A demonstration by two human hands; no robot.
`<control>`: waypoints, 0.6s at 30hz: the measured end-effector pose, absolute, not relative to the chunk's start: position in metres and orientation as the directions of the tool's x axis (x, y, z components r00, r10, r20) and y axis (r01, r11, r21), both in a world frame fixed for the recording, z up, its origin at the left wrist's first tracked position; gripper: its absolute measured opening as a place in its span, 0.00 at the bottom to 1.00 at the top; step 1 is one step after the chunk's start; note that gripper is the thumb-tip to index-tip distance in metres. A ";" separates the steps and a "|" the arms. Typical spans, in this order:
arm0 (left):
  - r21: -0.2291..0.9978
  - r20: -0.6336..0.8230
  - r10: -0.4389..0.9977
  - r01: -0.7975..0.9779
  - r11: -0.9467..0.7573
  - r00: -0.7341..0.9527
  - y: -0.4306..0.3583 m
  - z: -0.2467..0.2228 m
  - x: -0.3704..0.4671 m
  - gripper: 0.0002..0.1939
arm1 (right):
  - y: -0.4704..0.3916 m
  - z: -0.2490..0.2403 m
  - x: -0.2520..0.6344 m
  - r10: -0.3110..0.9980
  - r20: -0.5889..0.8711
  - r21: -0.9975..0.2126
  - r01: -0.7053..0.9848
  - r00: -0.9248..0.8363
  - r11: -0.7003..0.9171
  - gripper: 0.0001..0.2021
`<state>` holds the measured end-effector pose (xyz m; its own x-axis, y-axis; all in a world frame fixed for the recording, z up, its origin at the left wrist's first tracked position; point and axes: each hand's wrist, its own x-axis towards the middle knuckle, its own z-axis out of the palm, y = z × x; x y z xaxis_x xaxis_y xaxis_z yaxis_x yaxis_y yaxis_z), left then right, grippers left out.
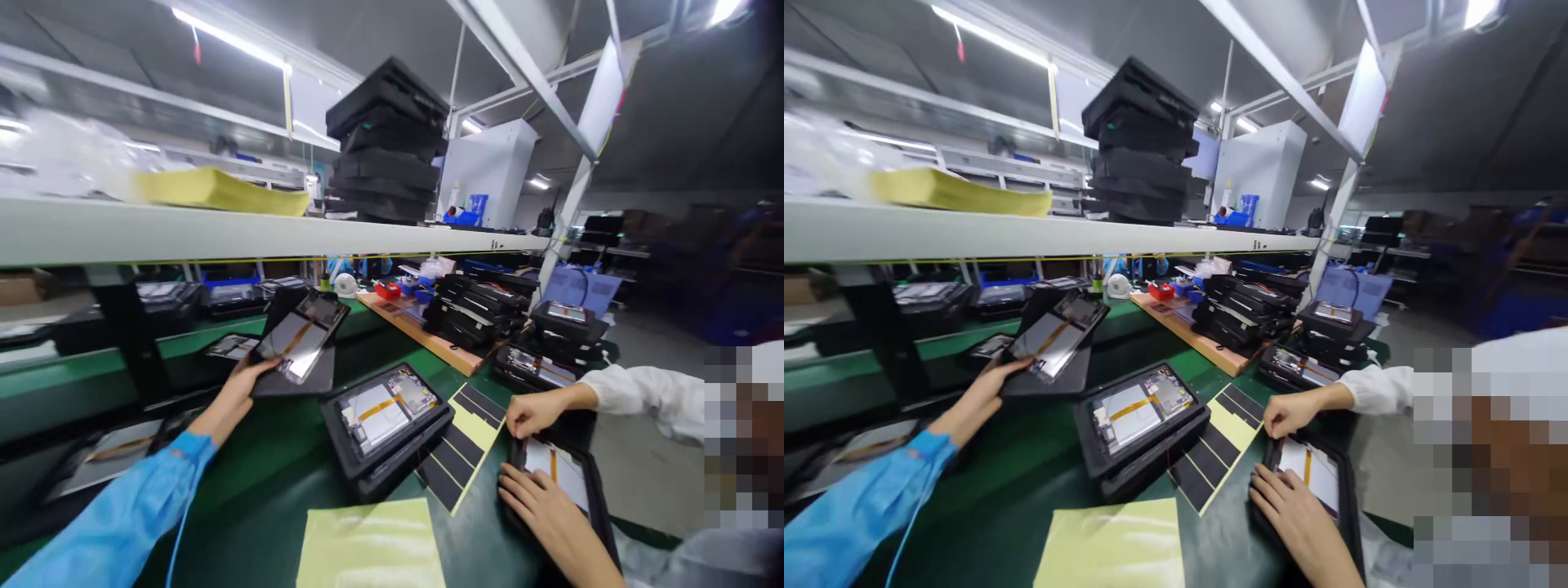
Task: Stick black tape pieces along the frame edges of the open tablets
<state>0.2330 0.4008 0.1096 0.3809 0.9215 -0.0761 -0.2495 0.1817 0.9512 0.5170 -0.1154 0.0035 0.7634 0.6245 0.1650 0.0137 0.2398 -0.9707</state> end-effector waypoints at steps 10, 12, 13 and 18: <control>0.917 -0.250 0.901 -0.213 0.338 0.354 0.163 -0.006 0.026 0.36 | 0.046 0.004 0.225 0.826 -0.133 -0.841 -0.504 0.548 0.199 0.43; 0.951 -0.229 0.906 -0.115 0.286 0.355 0.134 -0.029 0.002 0.37 | 0.053 0.002 0.197 0.787 -0.134 -0.816 -0.518 0.602 0.257 0.39; 0.968 -0.205 0.911 -0.063 0.242 0.357 0.126 -0.037 -0.007 0.38 | 0.050 0.003 0.192 0.775 -0.134 -0.821 -0.507 0.617 0.262 0.36; 0.995 0.094 0.968 -0.038 -0.088 0.232 0.152 -0.035 -0.026 0.41 | 0.031 0.007 0.201 0.820 -0.215 -0.869 -0.487 0.530 0.087 0.30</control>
<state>-0.0260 0.1522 -0.0349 0.2324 0.9680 0.0943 -0.0378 -0.0879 0.9954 0.2009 0.0309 0.0074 0.5299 0.8203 -0.2153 -0.4871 0.0866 -0.8691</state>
